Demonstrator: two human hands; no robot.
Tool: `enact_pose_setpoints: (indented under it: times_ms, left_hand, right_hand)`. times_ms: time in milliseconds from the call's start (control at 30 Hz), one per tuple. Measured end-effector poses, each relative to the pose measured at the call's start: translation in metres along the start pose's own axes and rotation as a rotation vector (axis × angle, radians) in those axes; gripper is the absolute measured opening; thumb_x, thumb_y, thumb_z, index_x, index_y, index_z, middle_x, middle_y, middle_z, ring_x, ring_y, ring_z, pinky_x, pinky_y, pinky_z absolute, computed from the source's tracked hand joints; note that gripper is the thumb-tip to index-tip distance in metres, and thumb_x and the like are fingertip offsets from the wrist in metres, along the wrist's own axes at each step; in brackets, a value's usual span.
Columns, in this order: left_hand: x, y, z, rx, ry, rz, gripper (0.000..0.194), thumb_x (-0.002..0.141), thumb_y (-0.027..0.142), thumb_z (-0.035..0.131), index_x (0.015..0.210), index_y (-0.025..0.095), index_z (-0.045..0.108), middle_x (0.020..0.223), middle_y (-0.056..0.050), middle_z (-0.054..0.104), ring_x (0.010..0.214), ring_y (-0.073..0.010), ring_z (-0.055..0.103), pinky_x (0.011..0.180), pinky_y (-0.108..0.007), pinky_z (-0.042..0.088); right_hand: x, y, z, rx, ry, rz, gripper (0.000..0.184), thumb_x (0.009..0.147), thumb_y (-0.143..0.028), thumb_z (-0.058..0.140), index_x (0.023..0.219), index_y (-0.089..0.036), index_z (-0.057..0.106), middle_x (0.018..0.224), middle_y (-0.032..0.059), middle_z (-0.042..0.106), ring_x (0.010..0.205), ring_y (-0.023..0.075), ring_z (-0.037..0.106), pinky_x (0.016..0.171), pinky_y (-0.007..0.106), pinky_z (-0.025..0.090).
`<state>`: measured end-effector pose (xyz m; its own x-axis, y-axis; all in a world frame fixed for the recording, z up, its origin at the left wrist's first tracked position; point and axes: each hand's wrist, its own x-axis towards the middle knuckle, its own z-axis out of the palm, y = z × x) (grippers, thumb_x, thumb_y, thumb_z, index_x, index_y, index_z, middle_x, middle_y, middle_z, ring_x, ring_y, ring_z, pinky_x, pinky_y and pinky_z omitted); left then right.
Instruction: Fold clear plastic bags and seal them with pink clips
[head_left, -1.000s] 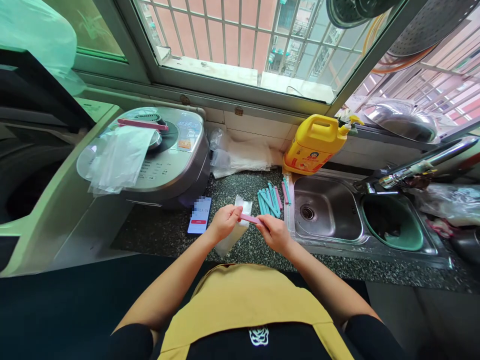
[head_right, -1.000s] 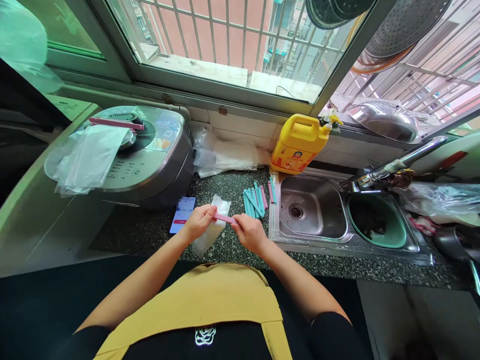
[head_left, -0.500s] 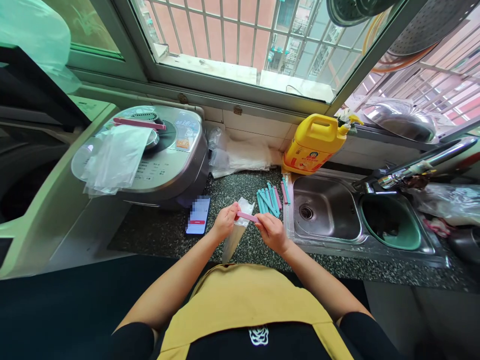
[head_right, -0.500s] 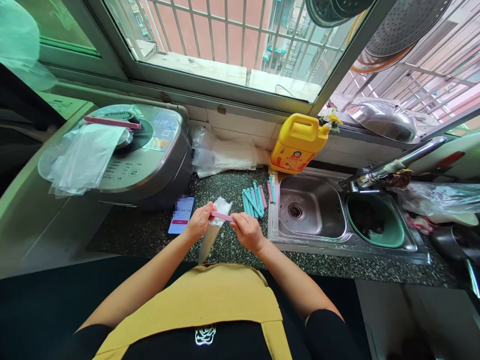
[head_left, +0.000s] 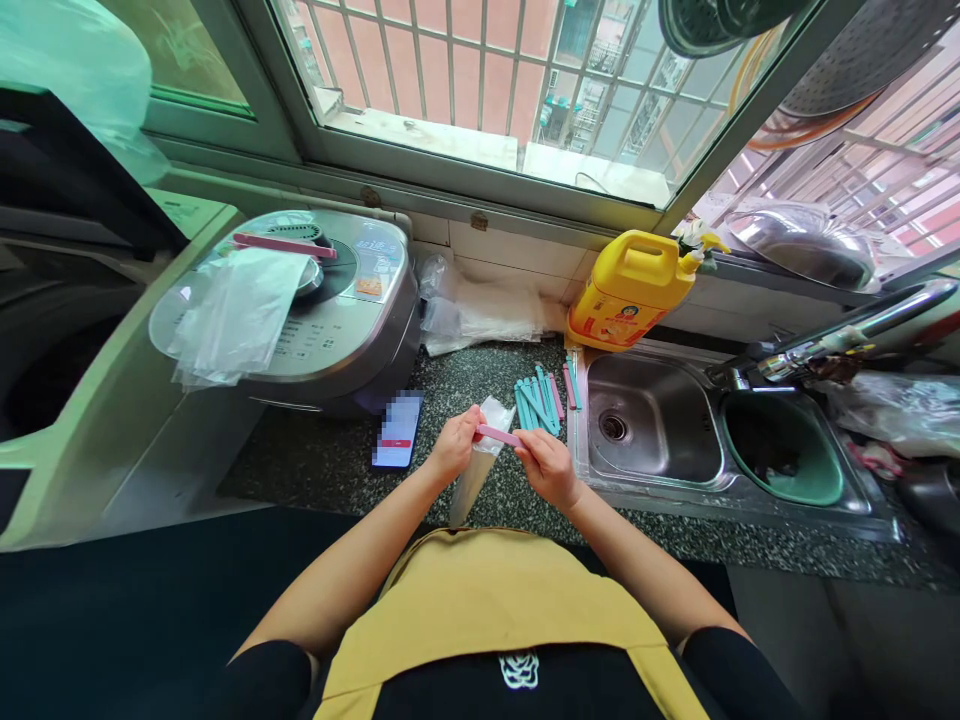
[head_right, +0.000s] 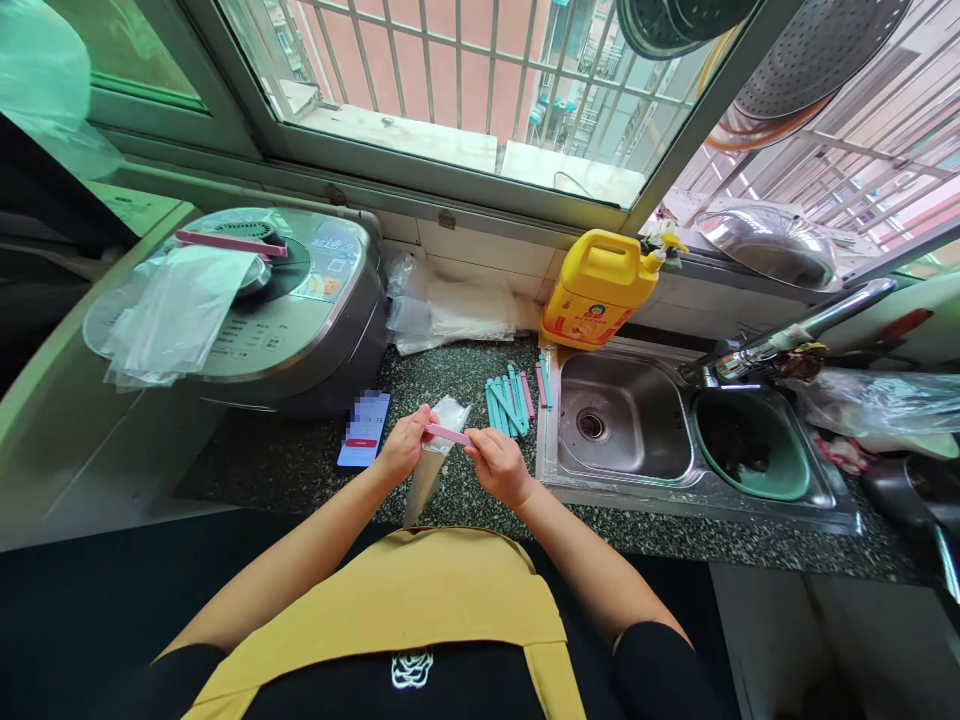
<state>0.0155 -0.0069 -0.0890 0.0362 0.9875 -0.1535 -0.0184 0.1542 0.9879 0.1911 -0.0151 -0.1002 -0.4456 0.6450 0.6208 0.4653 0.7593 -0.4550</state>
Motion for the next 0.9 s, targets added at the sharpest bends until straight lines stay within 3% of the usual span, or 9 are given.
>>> enact_pose_setpoints:
  times_ms: [333,533,600,767,900]
  left_hand:
    - [0.000,-0.003,-0.006,0.165,0.031,0.082,0.057,0.078,0.069,0.034,0.050,0.020,0.040,0.050,0.003,0.037,0.050,-0.0112,0.034,0.052,-0.027,0.028]
    - [0.001,-0.007,-0.020,0.323,0.062,0.237,0.050,0.085,0.055,0.035,0.053,0.019,0.045,0.055,0.001,0.043,0.056,-0.0133,0.040,0.057,-0.027,0.031]
    - [0.001,-0.005,-0.024,0.437,0.055,0.336,0.045,0.087,0.047,0.036,0.055,0.018,0.048,0.057,0.000,0.047,0.060,-0.0147,0.044,0.059,-0.027,0.033]
    - [-0.004,0.004,-0.024,0.609,-0.044,0.599,0.030,0.087,0.032,0.046,0.063,0.018,0.055,0.060,-0.002,0.056,0.063,-0.0148,0.049,0.062,-0.026,0.038]
    - [-0.011,0.009,-0.015,0.672,-0.136,0.761,0.024,0.089,0.025,0.046,0.070,0.017,0.058,0.062,-0.002,0.060,0.062,-0.0141,0.050,0.061,-0.025,0.040]
  right_hand:
    - [0.000,0.005,0.000,0.059,-0.013,0.138,0.014,0.091,-0.021,0.042,0.094,-0.019,0.056,0.072,0.0043,0.061,0.060,0.0154,0.057,0.057,0.027,0.046]
    - [0.007,0.010,-0.014,0.283,-0.154,0.326,0.010,0.083,-0.018,0.051,0.082,-0.019,0.061,0.070,0.0025,0.061,0.059,0.0127,0.053,0.056,0.025,0.042]
    - [0.011,0.014,-0.020,0.377,-0.070,0.463,0.009,0.080,-0.021,0.054,0.077,-0.019,0.062,0.068,0.0014,0.060,0.061,0.0129,0.053,0.057,0.025,0.043]
    - [0.019,0.025,-0.025,0.749,0.205,1.041,0.017,0.067,-0.033,0.070,0.072,-0.018,0.062,0.051,-0.0059,0.051,0.045,0.0084,0.045,0.047,0.022,0.039]
    - [0.027,0.020,-0.016,1.051,0.297,1.244,0.037,0.048,-0.038,0.085,0.067,-0.017,0.062,0.057,-0.0043,0.058,0.052,0.0080,0.053,0.052,0.021,0.045]
